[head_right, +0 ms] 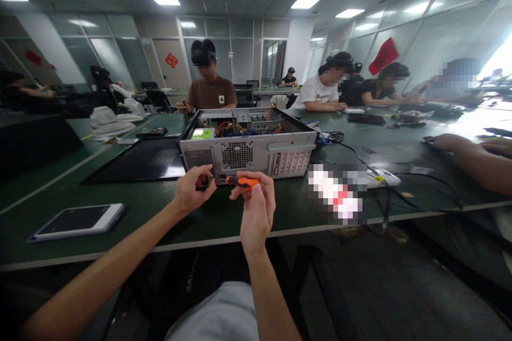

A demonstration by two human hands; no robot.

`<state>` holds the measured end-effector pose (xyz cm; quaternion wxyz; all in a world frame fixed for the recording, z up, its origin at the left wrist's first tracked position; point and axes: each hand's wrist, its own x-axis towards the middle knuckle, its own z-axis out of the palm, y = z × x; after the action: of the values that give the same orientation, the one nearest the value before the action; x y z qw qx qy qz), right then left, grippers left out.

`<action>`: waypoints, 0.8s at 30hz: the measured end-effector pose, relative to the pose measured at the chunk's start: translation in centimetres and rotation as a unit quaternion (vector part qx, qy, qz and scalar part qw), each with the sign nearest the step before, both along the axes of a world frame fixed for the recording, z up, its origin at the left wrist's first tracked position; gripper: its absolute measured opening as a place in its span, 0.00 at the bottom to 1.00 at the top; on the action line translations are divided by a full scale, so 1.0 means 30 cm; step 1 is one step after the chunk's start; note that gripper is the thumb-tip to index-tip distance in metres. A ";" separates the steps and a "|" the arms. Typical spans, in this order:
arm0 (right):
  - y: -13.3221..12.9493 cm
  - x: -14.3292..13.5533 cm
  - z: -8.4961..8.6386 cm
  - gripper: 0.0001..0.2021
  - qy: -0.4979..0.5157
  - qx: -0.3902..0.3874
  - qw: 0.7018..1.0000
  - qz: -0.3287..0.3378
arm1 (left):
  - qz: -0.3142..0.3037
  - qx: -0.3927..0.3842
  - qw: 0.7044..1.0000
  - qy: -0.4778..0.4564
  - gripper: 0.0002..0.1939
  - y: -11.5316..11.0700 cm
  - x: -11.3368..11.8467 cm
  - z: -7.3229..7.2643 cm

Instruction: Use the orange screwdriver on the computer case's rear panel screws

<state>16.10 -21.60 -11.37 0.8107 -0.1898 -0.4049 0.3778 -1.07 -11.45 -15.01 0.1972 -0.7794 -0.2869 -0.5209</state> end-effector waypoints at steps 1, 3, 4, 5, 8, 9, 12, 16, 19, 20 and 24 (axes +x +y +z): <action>0.001 -0.001 0.000 0.10 0.002 -0.001 1.000 0.000 | -0.002 0.002 1.000 -0.001 0.19 0.001 0.000 0.000; 0.002 -0.004 -0.001 0.09 0.005 -0.002 1.000 0.000 | -0.005 0.004 1.000 -0.003 0.19 0.001 -0.001 -0.001; 0.003 -0.005 -0.001 0.09 0.005 -0.003 1.000 0.000 | -0.005 0.003 1.000 -0.004 0.19 0.001 -0.002 -0.001; 0.003 -0.006 -0.001 0.09 0.005 -0.003 1.000 0.001 | -0.004 0.001 1.000 -0.004 0.19 0.001 -0.002 -0.001; 0.004 -0.007 0.001 0.09 0.005 0.000 1.000 0.007 | -0.002 -0.001 1.000 -0.006 0.19 0.000 -0.005 -0.001; 0.005 -0.006 0.002 0.09 0.007 0.002 1.000 0.009 | -0.005 -0.002 1.000 -0.007 0.19 0.000 -0.005 -0.002; 0.006 -0.004 0.002 0.09 0.013 0.007 1.000 0.012 | -0.012 -0.003 1.000 -0.009 0.19 0.003 -0.008 -0.005; 0.011 -0.002 -0.005 0.09 0.010 0.009 1.000 0.010 | -0.022 0.011 1.000 -0.012 0.20 0.005 -0.007 -0.002; 0.013 -0.004 -0.012 0.08 0.013 0.013 1.000 0.021 | -0.019 0.024 0.999 -0.014 0.20 0.002 -0.006 0.005; 0.013 -0.005 -0.013 0.07 0.015 0.015 0.999 0.025 | -0.015 0.025 0.999 -0.014 0.19 0.001 -0.005 0.007; 0.010 -0.007 -0.014 0.07 0.015 0.023 0.999 0.035 | -0.005 0.025 1.000 -0.014 0.18 -0.004 -0.006 0.012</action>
<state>15.89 -21.28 -11.77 0.8072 -0.1511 -0.4077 0.3993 -1.24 -11.56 -14.65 0.2097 -0.7681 -0.2732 -0.5398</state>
